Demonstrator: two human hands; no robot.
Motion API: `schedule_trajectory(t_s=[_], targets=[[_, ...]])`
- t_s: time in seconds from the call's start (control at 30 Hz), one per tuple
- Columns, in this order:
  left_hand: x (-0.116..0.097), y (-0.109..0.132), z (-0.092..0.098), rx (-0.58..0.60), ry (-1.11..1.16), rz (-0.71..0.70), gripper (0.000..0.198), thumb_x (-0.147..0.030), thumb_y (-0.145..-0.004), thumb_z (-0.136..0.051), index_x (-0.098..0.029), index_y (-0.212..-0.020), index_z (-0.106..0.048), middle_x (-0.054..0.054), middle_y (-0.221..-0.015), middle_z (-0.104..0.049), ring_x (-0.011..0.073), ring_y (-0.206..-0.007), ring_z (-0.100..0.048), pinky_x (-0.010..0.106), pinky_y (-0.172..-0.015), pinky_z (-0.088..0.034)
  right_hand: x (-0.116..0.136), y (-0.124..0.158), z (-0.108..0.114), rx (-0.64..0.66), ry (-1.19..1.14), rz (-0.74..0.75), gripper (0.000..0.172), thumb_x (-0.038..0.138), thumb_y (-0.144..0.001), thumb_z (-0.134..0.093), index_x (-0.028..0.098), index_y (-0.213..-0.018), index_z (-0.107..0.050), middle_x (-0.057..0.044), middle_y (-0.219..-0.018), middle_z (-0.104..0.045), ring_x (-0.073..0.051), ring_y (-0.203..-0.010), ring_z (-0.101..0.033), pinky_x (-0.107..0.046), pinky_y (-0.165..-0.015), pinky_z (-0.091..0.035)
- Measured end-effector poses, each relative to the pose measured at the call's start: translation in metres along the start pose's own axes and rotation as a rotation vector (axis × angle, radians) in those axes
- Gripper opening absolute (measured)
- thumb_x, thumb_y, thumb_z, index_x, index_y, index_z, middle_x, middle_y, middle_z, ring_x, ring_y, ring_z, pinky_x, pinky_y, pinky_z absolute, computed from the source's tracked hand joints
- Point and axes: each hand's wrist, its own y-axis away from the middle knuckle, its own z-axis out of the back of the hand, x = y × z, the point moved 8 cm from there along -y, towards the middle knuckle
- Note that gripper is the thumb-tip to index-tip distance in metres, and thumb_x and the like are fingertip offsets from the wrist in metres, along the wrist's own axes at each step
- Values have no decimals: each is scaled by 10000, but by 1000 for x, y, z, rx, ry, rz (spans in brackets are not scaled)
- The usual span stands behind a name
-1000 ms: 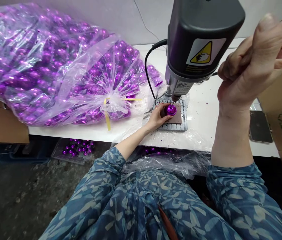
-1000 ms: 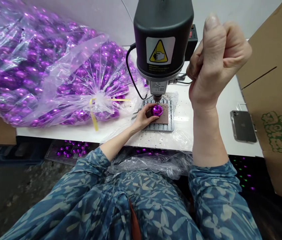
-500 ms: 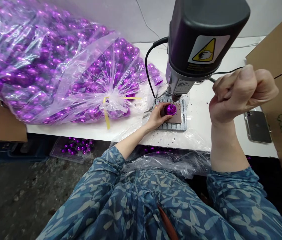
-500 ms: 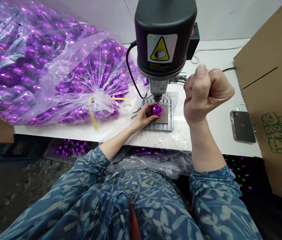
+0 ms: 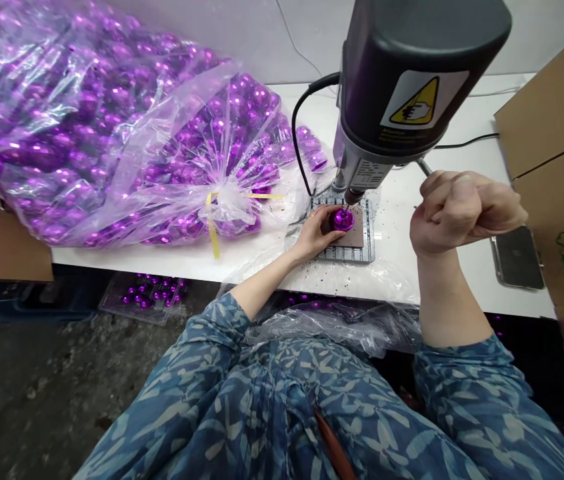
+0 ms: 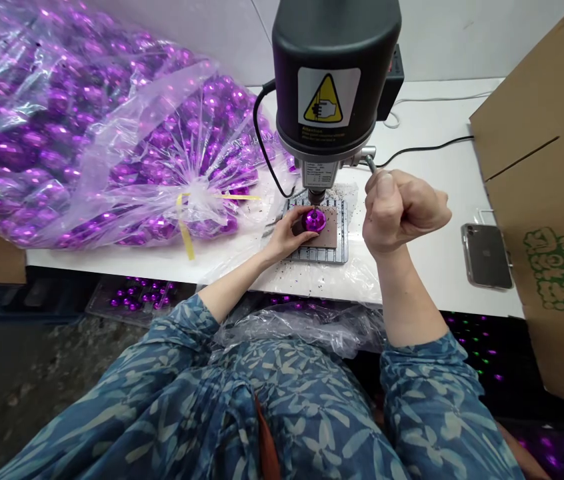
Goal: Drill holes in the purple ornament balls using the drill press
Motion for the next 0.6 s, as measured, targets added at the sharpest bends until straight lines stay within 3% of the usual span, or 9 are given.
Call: schedule_trajectory(t_s=[0.33,0.47,0.6], targets=[[-2,1,1,1,-16,9,555,-398,-891,-819,-233,-1377,-606,144,-1408,-674,325,-1354,-626,544,-1174,-491,2,12,4,17,46,-37,751,453,-864,-728,142,-577,-107,77,-375,-111,-9,-314,-123,-220,-357,-155],[0,0,1,-9,-7,12,557,-419,-895,-816,-234,-1376,-605,145,-1417,-669,327,-1363,-624,537,-1159,-504,-3,-21,-15,-41,40,-171,773,484,-869,-772,150,-596,-131,87,-395,-171,-2,-306,-196,-177,-334,-169],[-10,4,5,-94,-41,-35,539,-484,-909,-789,-218,-1341,-605,151,-1379,-679,312,-1313,-644,527,-1114,-531,-17,-59,-42,-44,54,-364,949,706,-649,-830,174,-570,-49,67,-397,-278,-14,-303,-285,-206,-317,-86]])
